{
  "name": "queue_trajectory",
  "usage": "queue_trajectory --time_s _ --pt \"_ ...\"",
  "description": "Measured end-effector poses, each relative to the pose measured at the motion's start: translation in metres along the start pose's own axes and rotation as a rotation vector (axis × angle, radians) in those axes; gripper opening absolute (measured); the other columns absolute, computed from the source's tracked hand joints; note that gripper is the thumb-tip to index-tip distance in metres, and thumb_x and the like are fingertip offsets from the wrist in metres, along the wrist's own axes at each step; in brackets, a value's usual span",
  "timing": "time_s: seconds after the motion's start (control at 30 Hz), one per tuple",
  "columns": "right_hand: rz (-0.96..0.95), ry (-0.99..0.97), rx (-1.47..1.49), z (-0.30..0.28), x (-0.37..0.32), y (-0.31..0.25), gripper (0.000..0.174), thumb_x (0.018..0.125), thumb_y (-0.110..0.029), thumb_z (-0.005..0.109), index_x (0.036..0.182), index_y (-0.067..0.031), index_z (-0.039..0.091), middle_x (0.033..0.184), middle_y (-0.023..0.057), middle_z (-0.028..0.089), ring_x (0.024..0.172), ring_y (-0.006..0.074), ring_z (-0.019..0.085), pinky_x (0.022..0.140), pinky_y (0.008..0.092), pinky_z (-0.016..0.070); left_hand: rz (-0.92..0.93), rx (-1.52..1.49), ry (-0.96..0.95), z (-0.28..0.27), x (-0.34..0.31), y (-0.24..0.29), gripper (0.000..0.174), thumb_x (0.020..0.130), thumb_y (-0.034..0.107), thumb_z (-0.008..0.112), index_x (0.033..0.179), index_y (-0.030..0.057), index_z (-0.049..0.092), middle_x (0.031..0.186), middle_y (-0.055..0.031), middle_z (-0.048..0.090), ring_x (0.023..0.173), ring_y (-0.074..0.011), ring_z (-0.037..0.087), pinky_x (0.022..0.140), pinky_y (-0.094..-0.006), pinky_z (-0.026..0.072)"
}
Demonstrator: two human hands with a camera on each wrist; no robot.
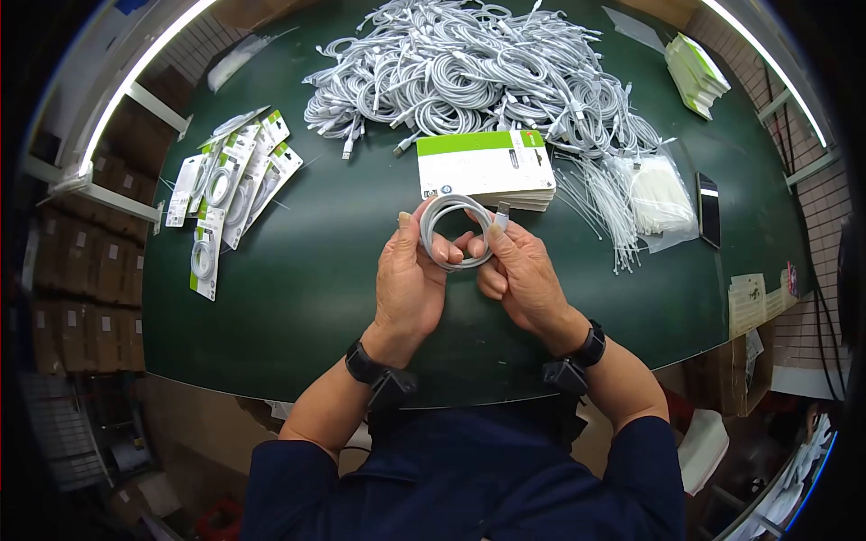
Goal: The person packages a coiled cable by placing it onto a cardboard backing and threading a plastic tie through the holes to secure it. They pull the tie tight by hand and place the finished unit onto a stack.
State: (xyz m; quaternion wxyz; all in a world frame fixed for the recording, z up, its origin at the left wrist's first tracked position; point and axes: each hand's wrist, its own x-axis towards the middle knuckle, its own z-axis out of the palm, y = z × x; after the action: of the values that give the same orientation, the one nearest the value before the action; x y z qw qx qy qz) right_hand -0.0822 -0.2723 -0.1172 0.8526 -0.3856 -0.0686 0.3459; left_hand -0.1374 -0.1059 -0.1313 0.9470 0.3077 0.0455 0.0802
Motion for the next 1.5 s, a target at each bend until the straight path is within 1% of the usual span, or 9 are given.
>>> queue_trajectory --time_s 0.13,0.17,0.3,0.6,0.83,1.1,1.23,1.37,1.5 --pt "0.039 -0.025 -0.103 0.000 0.002 -0.006 0.031 0.114 -0.029 0.055 0.127 -0.0026 0.063 0.090 -0.0012 0.063 0.053 0.0026 0.043 0.047 0.0207 0.0363 -0.120 0.073 0.147 0.005 0.007 0.025 0.057 0.117 0.042 0.036 0.152 -0.0017 0.047 0.081 -0.0033 0.066 0.074 -0.0138 0.064 0.105 -0.0452 0.0554" --pt "0.050 -0.024 -0.131 0.001 0.001 -0.007 0.030 0.113 -0.029 0.055 0.122 -0.0019 0.064 0.087 -0.0016 0.062 0.053 0.0023 0.043 0.047 0.0206 0.0364 -0.169 0.166 0.166 0.011 0.010 0.033 0.055 0.117 0.040 0.040 0.147 -0.0035 0.053 0.078 -0.0052 0.068 0.068 -0.0126 0.064 0.086 -0.0358 0.0617" --pt "0.150 -0.145 -0.407 -0.005 0.001 -0.003 0.032 0.112 -0.028 0.057 0.094 -0.0023 0.064 0.071 -0.0043 0.055 0.051 0.0020 0.042 0.047 0.0216 0.0396 -0.228 0.743 -0.161 -0.012 0.015 0.060 0.050 0.116 0.035 0.046 0.137 -0.0079 0.062 0.070 -0.0079 0.068 0.055 -0.0135 0.062 0.053 -0.0219 0.0515" --pt "0.074 -0.173 -0.845 0.002 -0.001 -0.007 0.031 0.112 -0.025 0.055 0.096 -0.0011 0.066 0.075 -0.0019 0.061 0.056 0.0041 0.052 0.051 0.0230 0.0446 -0.321 0.292 0.040 -0.009 0.007 0.037 0.041 0.111 0.033 0.059 0.126 -0.0033 0.067 0.063 0.0039 0.048 0.050 -0.0050 0.039 0.058 -0.0265 0.0428" --pt "0.055 -0.083 -0.815 -0.006 0.005 -0.003 0.035 0.113 -0.029 0.055 0.099 -0.0016 0.071 0.074 -0.0017 0.061 0.058 0.0040 0.053 0.053 0.0234 0.0442 -0.344 0.519 0.044 -0.011 0.013 0.033 0.029 0.106 0.021 0.066 0.122 -0.0028 0.070 0.071 0.0052 0.052 0.057 -0.0022 0.040 0.050 -0.0215 0.0323" --pt "0.020 -0.194 -1.085 -0.001 0.008 0.001 0.031 0.111 -0.025 0.056 0.098 -0.0005 0.069 0.074 0.0023 0.062 0.054 0.0076 0.052 0.051 0.0260 0.0447 -0.394 0.677 -0.070 -0.024 0.015 0.039 0.042 0.112 0.033 0.055 0.130 -0.0028 0.065 0.072 0.0029 0.052 0.058 -0.0050 0.043 0.054 -0.0235 0.0395" --pt "0.089 -0.037 -0.687 -0.009 0.009 0.007 0.026 0.112 -0.021 0.055 0.115 0.0027 0.065 0.082 0.0011 0.062 0.054 0.0059 0.054 0.047 0.0234 0.0468 -0.359 0.225 -0.022 -0.025 0.011 0.037 0.050 0.111 0.038 0.057 0.141 -0.0017 0.054 0.077 0.0011 0.053 0.063 -0.0077 0.049 0.069 -0.0299 0.0520" --pt "0.108 0.063 -0.329 -0.012 0.014 0.003 0.032 0.113 -0.025 0.056 0.120 0.0047 0.064 0.085 -0.0008 0.060 0.052 0.0029 0.047 0.046 0.0212 0.0453 -0.238 0.219 -0.079 -0.016 0.008 0.027 0.047 0.112 0.033 0.057 0.143 -0.0016 0.052 0.080 0.0019 0.051 0.069 -0.0090 0.052 0.088 -0.0378 0.0578" --pt "0.125 0.023 -0.337 -0.015 0.015 0.000 0.035 0.113 -0.029 0.056 0.123 0.0040 0.064 0.086 -0.0009 0.060 0.052 0.0015 0.043 0.047 0.0204 0.0442 -0.279 0.196 0.011 -0.020 0.007 0.025 0.048 0.113 0.032 0.054 0.144 -0.0050 0.052 0.079 0.0022 0.050 0.068 -0.0092 0.052 0.087 -0.0372 0.0583"
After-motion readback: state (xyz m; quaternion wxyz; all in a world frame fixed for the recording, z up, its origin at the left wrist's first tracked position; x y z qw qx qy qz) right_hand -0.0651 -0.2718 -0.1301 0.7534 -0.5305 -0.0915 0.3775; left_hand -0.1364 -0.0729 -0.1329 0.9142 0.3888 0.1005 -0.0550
